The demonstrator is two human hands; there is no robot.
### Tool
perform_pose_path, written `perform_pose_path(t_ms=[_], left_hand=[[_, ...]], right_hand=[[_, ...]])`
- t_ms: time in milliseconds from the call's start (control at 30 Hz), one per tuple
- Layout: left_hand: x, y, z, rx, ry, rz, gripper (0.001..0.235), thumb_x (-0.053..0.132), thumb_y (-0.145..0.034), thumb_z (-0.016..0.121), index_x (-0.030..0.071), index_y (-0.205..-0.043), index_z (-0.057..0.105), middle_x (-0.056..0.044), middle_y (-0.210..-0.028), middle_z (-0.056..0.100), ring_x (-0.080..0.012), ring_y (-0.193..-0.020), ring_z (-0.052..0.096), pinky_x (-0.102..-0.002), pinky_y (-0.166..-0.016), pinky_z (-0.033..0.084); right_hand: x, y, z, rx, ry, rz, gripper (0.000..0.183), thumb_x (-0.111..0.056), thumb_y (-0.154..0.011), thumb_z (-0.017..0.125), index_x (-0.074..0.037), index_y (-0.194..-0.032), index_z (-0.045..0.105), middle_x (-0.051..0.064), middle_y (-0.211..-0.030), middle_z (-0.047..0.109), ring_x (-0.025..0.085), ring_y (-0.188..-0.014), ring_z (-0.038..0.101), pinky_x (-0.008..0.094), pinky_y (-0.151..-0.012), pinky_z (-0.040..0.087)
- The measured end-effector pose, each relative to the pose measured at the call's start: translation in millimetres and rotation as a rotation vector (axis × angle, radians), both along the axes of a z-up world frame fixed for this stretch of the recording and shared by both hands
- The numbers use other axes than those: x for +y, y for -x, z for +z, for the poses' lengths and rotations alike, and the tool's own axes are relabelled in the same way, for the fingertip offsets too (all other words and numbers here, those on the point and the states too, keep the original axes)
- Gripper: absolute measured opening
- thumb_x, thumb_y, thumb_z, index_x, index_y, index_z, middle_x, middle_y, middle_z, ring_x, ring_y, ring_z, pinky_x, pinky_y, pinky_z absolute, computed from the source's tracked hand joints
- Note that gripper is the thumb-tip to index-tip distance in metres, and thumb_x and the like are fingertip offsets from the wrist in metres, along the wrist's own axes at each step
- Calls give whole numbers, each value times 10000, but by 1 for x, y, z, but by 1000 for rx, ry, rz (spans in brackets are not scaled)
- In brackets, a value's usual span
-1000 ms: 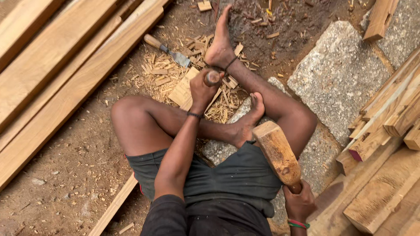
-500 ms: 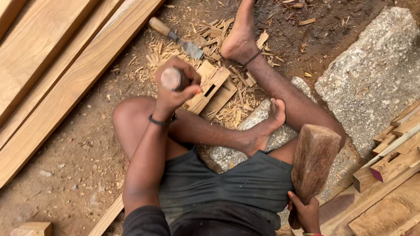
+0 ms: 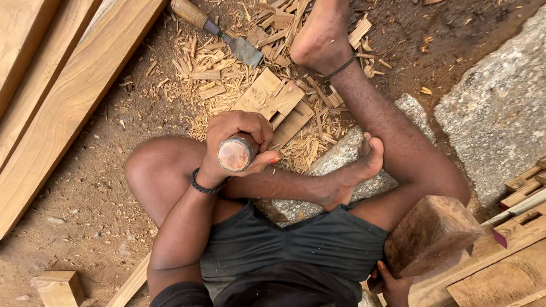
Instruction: The person sits on the ground and carves a small cylindrical wooden piece using a chisel and a wooden mallet. They repeatedly strike the chisel to shape the wood, occasionally adjusting the piece and clearing wood shavings.
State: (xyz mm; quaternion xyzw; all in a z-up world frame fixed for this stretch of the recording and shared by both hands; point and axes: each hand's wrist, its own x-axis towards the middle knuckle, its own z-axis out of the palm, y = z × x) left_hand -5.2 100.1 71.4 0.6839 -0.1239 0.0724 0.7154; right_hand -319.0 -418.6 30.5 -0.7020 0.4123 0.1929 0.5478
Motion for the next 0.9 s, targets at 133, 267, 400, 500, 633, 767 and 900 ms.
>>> perform_pose_path(t_ms=[133, 267, 400, 500, 633, 767, 900], left_hand=[[-4, -1, -4, 10, 23, 2, 380, 202, -874, 902, 94, -951, 546, -9, -682, 580, -135, -652, 656, -250, -578, 552], [-6, -2, -6, 24, 29, -30, 401, 213, -859, 916, 85, -950, 546, -16, -692, 593, -122, -637, 648, -240, -550, 522], [-4, -5, -4, 55, -37, -65, 385, 219, -853, 920, 96, -917, 561, -13, -724, 618, -133, -655, 678, -250, -564, 508], [-3, -7, 2, 61, -119, -108, 379, 237, -851, 918, 113, -890, 562, -1, -745, 638, -143, -667, 692, -274, -602, 515], [-8, -15, 8, 45, -194, -174, 357, 254, -865, 899, 112, -893, 572, -18, -780, 669, -172, -691, 707, -294, -608, 527], [-30, -20, 8, 89, -283, -256, 383, 277, -861, 911, 88, -903, 581, -41, -738, 663, -197, -647, 703, -325, -552, 489], [-36, -25, 5, 98, -257, -191, 365, 296, -878, 891, 98, -904, 586, -49, -769, 682, -203, -680, 719, -327, -581, 512]], right_hand=[[-8, 10, -3, -47, -29, 20, 396, 51, -856, 694, 104, -1187, 483, 202, -823, 605, 270, -607, 612, 444, -530, 515], [-4, 8, 0, -53, -29, 15, 410, 34, -866, 692, 93, -1214, 482, 209, -832, 612, 274, -623, 619, 445, -537, 531], [0, 3, 6, -20, 1, 22, 444, 28, -861, 702, 90, -1247, 492, 193, -874, 624, 259, -650, 614, 415, -564, 514], [1, 3, 7, -37, -4, 32, 449, 23, -866, 705, 84, -1258, 495, 185, -875, 626, 254, -656, 614, 398, -576, 514], [0, 0, 5, -42, -8, 42, 427, 24, -879, 687, 87, -1256, 497, 173, -851, 625, 249, -648, 611, 395, -564, 513], [0, -3, 1, -74, -14, 49, 365, 18, -872, 673, 78, -1196, 516, 152, -773, 620, 239, -594, 615, 393, -528, 516], [9, -8, 8, -78, 27, 82, 178, 9, -922, 699, 138, -985, 595, 144, -736, 639, 227, -585, 611, 378, -539, 494]])
